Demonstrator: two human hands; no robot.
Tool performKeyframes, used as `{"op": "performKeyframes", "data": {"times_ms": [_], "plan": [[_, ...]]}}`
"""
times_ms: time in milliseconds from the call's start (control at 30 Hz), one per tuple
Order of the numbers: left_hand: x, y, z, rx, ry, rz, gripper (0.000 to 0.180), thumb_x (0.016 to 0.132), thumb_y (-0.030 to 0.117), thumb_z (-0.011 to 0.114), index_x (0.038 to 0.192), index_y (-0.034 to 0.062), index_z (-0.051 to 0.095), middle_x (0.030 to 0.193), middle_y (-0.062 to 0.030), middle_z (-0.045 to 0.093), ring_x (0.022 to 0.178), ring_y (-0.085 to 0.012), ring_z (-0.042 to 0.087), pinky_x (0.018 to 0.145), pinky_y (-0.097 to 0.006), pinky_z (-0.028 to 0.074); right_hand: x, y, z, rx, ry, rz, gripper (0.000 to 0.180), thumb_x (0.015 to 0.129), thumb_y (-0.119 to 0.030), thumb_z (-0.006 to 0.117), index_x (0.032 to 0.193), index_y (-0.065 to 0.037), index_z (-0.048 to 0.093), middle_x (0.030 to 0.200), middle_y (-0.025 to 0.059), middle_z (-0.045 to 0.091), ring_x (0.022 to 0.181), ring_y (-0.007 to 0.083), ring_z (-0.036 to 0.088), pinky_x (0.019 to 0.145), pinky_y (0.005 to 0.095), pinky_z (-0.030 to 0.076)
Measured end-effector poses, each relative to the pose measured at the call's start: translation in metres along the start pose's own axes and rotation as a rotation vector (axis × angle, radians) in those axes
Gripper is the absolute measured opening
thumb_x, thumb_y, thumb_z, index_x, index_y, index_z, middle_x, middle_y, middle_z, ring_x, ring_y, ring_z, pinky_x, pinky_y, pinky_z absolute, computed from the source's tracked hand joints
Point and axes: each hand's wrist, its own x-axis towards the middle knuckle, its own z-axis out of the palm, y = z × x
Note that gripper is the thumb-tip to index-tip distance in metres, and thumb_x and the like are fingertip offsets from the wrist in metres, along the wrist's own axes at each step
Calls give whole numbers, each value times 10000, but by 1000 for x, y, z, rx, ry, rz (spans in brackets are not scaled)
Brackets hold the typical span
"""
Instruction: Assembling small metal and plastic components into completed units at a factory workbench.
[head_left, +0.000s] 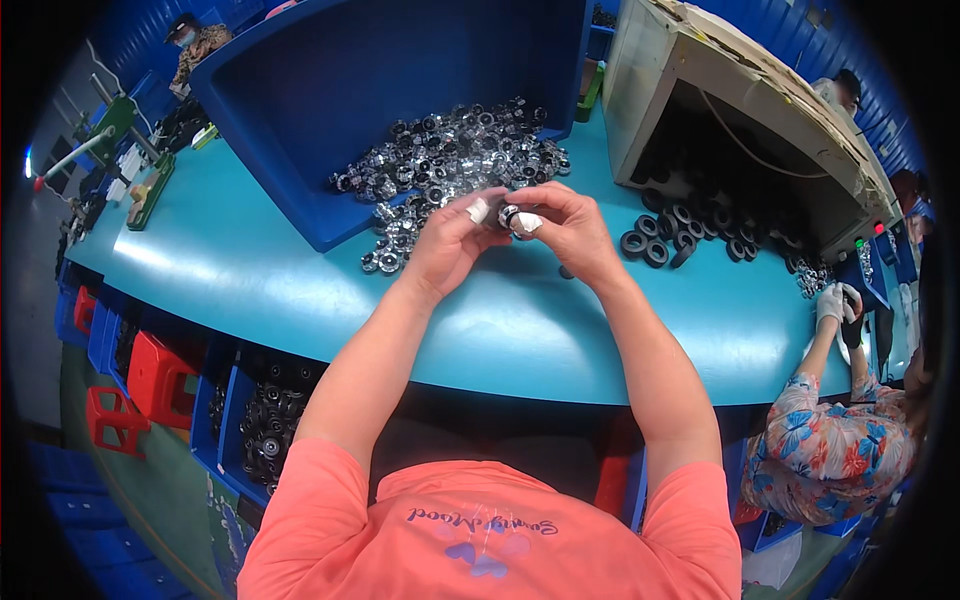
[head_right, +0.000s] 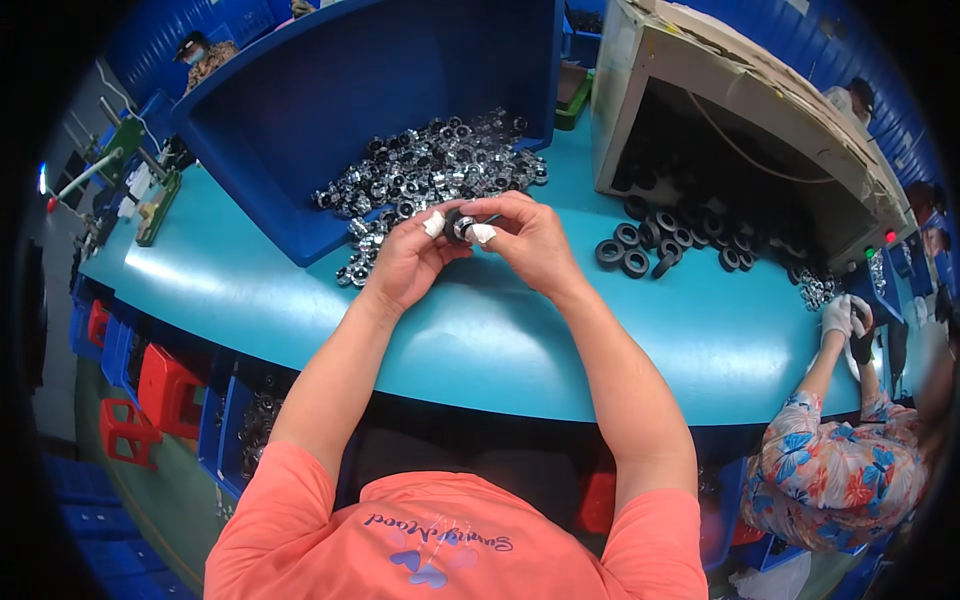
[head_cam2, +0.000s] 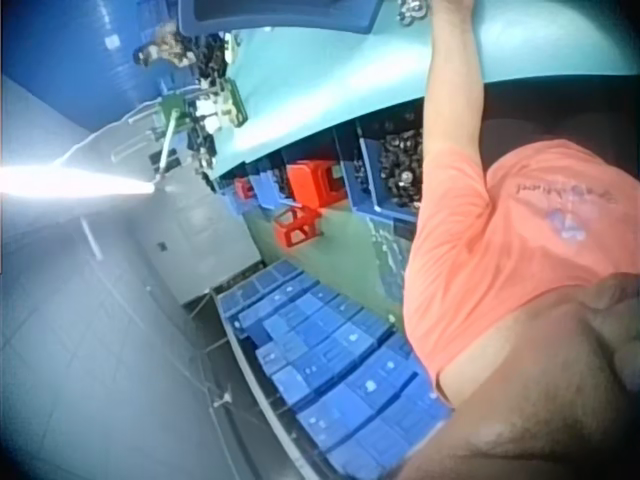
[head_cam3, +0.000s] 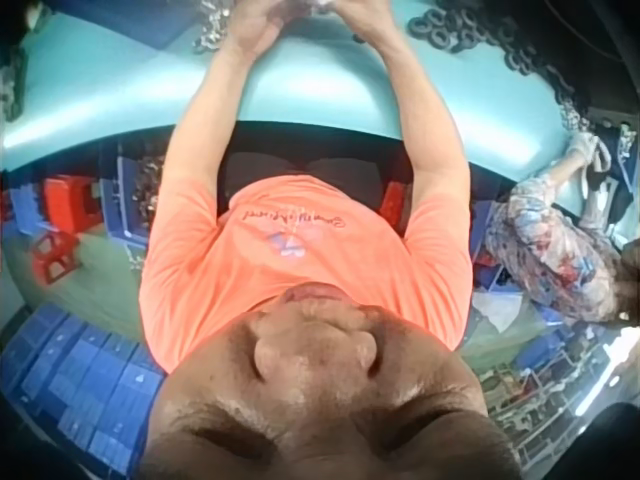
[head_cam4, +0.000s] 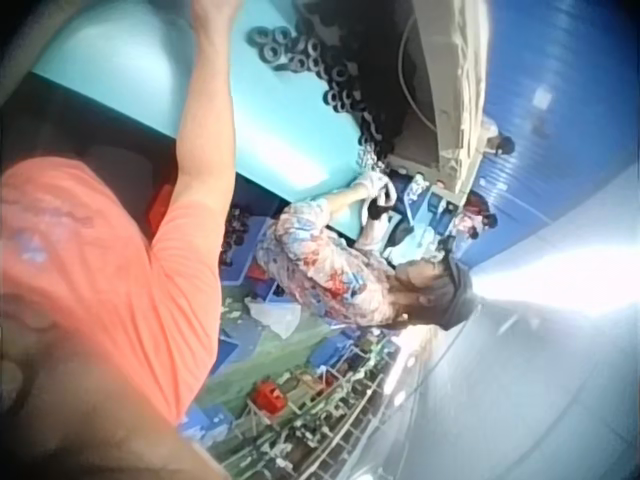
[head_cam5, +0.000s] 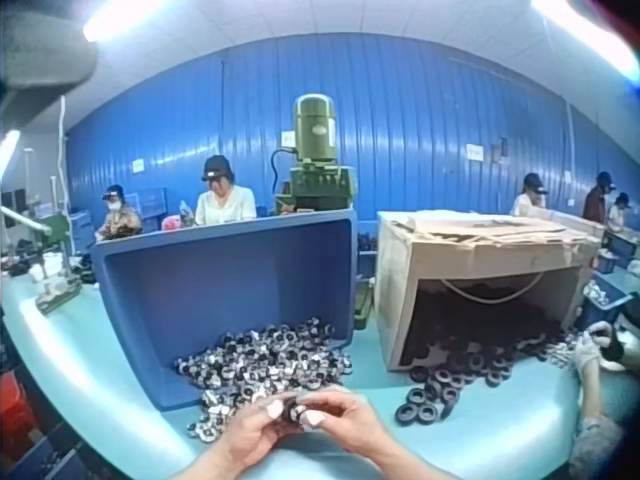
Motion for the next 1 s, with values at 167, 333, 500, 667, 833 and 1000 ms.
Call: {"op": "performKeyframes", "data": {"times_ms": [167,333,500,667,833,1000], "plan": [[-2,-3,2,110,20,36,398,1053,266,556,1358,16,610,1216,-87,683,1076,-193,667,927,-356,548,0,4,3,-35,26,23,247,857,22,736,1101,-17,743,1089,55,675,935,143,692,805,280,578],[-3,-1,9,290,6,86,418,1016,242,640,1365,16,603,1236,-88,678,1094,-171,655,942,-335,537,-1,-2,3,-109,95,114,261,819,16,762,1074,1,708,1000,71,715,918,140,705,785,276,580],[-2,-8,16,511,63,151,422,976,196,707,1344,16,603,1197,-80,679,1050,-150,651,876,-302,554,0,9,0,-93,85,143,272,822,-2,758,1087,15,700,978,77,724,862,145,713,762,273,583],[-1,-11,8,518,156,171,325,1019,173,611,1321,52,606,1119,-57,685,964,-123,648,790,-277,553,1,9,2,3,94,157,303,870,-48,738,1168,-1,704,1030,89,731,841,140,700,745,270,579],[-5,-10,8,584,147,164,300,1034,161,567,1326,101,597,1119,-48,680,962,-114,641,775,-260,541,-2,6,12,-6,51,226,301,918,-112,731,1200,-12,701,1052,85,725,847,139,691,736,272,577],[-5,-9,17,513,35,152,321,1060,191,564,1365,91,575,1088,-15,667,931,-88,619,797,-256,541,0,22,2,-38,59,231,334,922,-159,753,1216,-12,697,1053,88,724,860,134,690,734,278,578]]}}
